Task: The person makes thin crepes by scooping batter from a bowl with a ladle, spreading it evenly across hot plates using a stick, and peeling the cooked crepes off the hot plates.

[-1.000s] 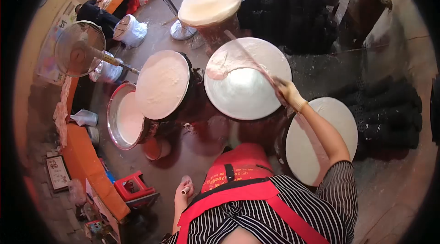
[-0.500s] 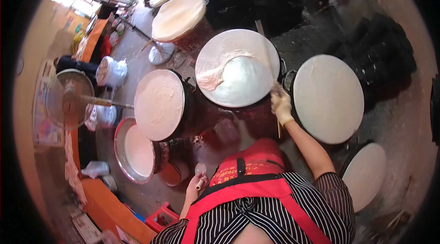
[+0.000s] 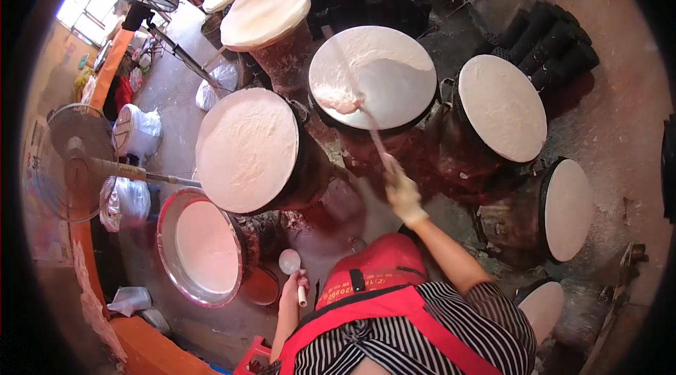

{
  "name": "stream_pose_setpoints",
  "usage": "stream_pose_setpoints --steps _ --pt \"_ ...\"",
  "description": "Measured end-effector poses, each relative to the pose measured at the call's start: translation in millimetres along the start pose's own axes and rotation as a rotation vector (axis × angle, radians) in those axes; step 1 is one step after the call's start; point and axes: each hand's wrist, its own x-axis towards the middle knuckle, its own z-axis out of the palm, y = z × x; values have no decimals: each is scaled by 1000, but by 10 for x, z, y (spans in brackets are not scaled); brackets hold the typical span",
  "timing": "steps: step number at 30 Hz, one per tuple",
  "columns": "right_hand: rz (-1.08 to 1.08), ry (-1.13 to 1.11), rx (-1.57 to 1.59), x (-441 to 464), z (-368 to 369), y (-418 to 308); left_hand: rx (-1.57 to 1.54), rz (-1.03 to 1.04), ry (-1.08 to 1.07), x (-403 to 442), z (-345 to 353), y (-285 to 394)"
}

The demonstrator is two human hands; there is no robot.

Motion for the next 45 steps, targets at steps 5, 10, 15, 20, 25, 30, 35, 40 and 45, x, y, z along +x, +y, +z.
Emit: stream_pose_setpoints --steps 5,10,15,20,25,30,35,40,45 --pt "98 77 100 1136 1890 85 -3 163 175 -498 -385 -463" --pt "353 331 170 1494 2872 412 -333 -6 147 -563 -970 -690" --pt "763 188 1073 390 2770 891 -156 78 154 -611 -998 -674" --pt "969 286 1043 -269 1461 -184 -130 56 274 -480 -864 -530" --pt "808 281 1090 -94 800 -184 -94 51 155 -342 -676 -409" --pt "796 -129 683 93 924 -584 31 111 73 -227 -17 -462" --pt "806 -83 730 -412 77 133 116 90 -29 -309 820 -550" --pt "926 13 924 -286 -637 371 452 289 -64 -380 1656 -838" --pt "856 -215 778 34 -563 292 554 344 -95 -440 2465 -1013"
